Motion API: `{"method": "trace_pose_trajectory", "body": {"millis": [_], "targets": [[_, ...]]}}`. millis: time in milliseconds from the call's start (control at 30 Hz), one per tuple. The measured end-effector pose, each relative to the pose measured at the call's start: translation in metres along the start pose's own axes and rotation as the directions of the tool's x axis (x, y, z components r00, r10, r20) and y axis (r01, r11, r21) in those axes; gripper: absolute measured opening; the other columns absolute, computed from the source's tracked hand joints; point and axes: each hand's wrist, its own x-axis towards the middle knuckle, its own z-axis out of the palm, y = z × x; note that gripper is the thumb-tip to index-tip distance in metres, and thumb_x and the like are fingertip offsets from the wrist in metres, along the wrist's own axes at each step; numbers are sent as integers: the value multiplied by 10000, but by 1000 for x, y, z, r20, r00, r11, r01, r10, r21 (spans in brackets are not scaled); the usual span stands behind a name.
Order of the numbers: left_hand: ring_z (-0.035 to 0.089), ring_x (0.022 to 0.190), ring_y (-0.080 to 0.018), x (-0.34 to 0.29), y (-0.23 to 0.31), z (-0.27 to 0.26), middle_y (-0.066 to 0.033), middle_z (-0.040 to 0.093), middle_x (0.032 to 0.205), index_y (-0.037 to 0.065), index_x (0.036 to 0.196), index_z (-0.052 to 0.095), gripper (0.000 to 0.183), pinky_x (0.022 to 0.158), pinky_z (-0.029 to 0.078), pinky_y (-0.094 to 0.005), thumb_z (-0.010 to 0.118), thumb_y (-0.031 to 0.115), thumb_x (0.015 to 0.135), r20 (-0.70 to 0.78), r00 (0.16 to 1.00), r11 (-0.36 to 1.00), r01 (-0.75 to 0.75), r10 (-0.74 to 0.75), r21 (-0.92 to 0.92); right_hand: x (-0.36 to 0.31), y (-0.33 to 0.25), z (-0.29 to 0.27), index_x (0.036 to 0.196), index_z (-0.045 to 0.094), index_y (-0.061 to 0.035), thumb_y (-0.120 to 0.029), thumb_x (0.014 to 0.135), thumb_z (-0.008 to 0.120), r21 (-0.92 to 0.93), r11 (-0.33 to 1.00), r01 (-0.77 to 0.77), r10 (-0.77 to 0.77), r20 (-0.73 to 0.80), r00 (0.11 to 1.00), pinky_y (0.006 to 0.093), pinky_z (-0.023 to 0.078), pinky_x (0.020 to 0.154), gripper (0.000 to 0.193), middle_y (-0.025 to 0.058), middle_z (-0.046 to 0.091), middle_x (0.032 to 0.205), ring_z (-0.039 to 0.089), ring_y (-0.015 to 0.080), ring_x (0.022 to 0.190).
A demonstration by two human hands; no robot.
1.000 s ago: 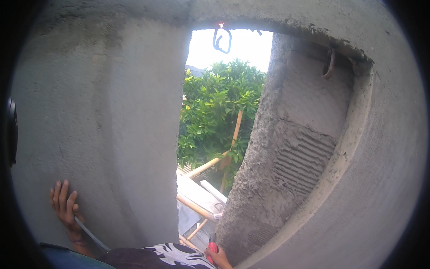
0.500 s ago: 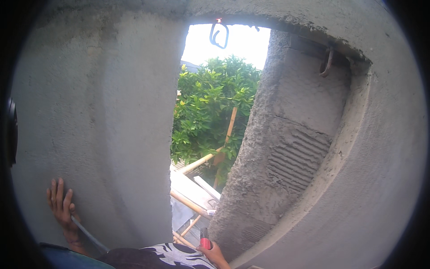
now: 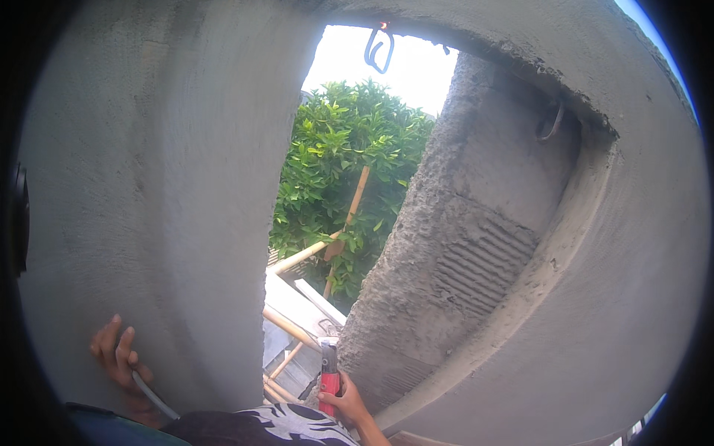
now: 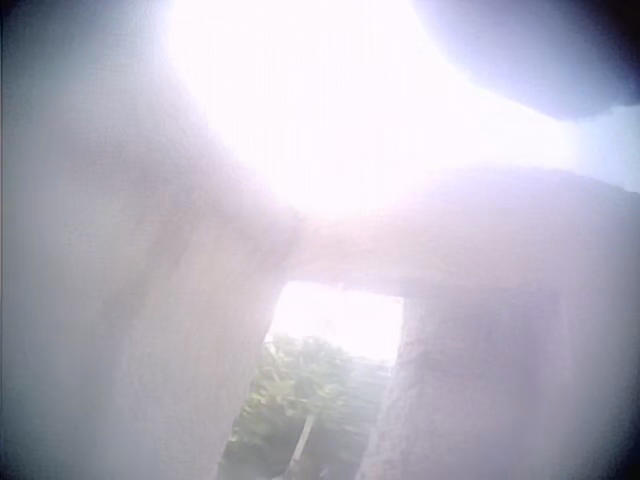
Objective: The person uses a red handheld welding torch to weld metal hooks embedded in a concrete wall. They repeatedly position the torch at the hook junctions, activate the arc, and weld while holding the wall for stability. The person occasionally pauses to reposition the torch and cable.
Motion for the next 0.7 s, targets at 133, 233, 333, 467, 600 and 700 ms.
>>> {"method": "trace_pose_trajectory", "body": {"millis": [133,233,333,467,600,700], "targets": [[584,899,-184,-2,7,17,-85,653,1131,124,1126,601,467,798,449,-370,184,333,1114,-79,996,986,15,-28,-169,6,-35,15,1314,498,15,-160,727,894,-170,985,18,-26,-47,999,333,501,916,730,97,645,1134,631,165,1027],[588,965,-171,-4,0,23,-63,626,1169,139,1150,570,399,863,469,-387,207,298,1108,-63,998,995,-14,8,-101,24,-82,25,1228,578,11,-211,705,911,-456,887,77,-140,-106,984,326,530,869,658,95,681,1090,659,162,964],[577,869,-131,-2,-9,28,-20,649,1125,155,1124,586,291,796,441,-340,324,280,1095,-135,973,974,-203,189,-99,41,-140,46,1141,630,12,-265,688,918,-673,714,190,-363,-123,924,329,539,843,604,102,700,1036,676,170,913],[545,763,-96,11,-18,36,27,675,1010,170,1070,606,182,751,388,-307,451,260,1037,-158,924,931,-361,348,-61,72,-218,89,1089,650,-19,-243,665,916,-863,323,388,-733,32,680,342,537,783,548,99,680,966,678,207,857],[535,712,-72,29,-30,43,45,680,849,157,1016,618,147,750,386,-327,511,255,987,-336,790,824,-563,513,-63,105,-287,128,1055,628,-22,-263,679,921,-898,-23,440,-908,203,367,293,521,686,534,71,669,893,640,142,758],[578,738,-124,31,-28,37,14,695,850,128,961,656,256,875,366,-380,495,325,997,-139,890,833,-455,434,-313,128,-322,150,1125,614,-25,-246,715,900,-887,13,462,-947,138,291,289,547,715,546,88,715,909,686,148,780]]}}
